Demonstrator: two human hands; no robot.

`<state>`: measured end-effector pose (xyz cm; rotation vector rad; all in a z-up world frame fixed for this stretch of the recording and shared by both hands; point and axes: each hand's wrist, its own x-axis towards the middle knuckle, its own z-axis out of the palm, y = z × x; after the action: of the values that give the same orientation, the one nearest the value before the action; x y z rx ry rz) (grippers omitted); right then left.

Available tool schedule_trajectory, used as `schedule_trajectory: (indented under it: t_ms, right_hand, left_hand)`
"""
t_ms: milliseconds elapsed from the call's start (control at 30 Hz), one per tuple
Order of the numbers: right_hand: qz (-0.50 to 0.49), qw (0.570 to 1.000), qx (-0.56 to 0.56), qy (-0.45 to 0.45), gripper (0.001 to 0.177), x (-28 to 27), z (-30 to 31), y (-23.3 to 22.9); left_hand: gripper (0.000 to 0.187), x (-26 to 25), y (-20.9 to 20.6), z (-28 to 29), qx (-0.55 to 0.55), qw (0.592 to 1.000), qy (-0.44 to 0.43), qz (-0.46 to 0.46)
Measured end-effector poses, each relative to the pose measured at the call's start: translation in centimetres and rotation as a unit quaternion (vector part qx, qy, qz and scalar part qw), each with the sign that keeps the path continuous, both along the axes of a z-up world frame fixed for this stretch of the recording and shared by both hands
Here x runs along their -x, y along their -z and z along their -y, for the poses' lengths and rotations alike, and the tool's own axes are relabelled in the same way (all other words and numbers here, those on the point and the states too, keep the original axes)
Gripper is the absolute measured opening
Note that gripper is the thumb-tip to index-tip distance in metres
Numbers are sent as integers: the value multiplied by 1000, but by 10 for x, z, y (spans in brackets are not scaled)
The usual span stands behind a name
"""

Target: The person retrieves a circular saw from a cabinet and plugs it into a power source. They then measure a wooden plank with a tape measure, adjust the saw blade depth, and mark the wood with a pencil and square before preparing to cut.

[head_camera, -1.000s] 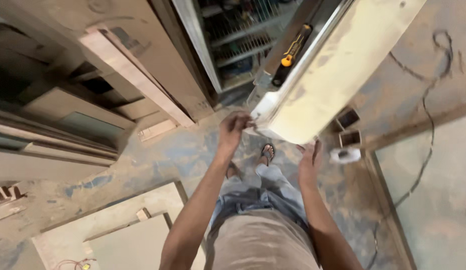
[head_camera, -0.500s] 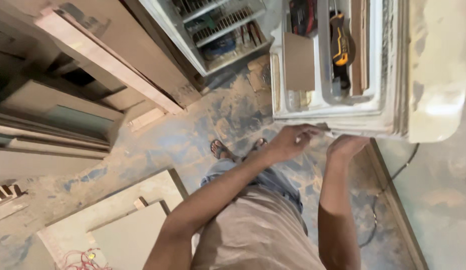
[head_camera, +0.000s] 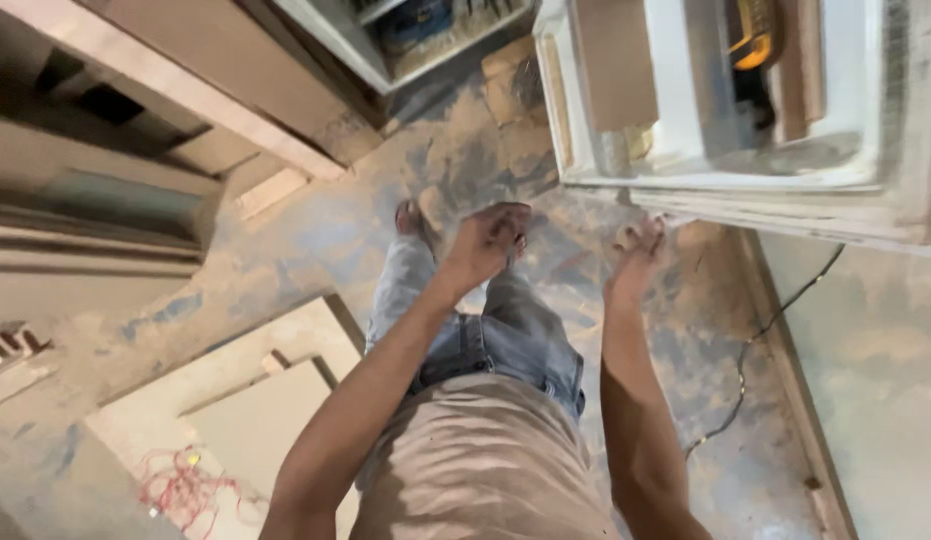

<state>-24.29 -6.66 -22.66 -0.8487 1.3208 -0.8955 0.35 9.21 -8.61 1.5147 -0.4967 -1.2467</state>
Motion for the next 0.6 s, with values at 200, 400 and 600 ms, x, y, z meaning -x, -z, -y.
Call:
schedule_trajectory:
  t_ms: [200, 400, 600]
  right_hand:
    - [-11, 981, -147, -125, 43, -68, -56, 4]
    - [70, 958, -73, -270, 33, -150, -97, -51]
    - [47, 950, -27, -306, 12, -184, -111, -70]
  left_hand:
    - [26, -43, 20, -32, 36, 988, 25, 151]
    - [26, -77, 21, -25, 39, 990, 10, 135]
    - [27, -95, 25, -32, 49, 996, -30, 69]
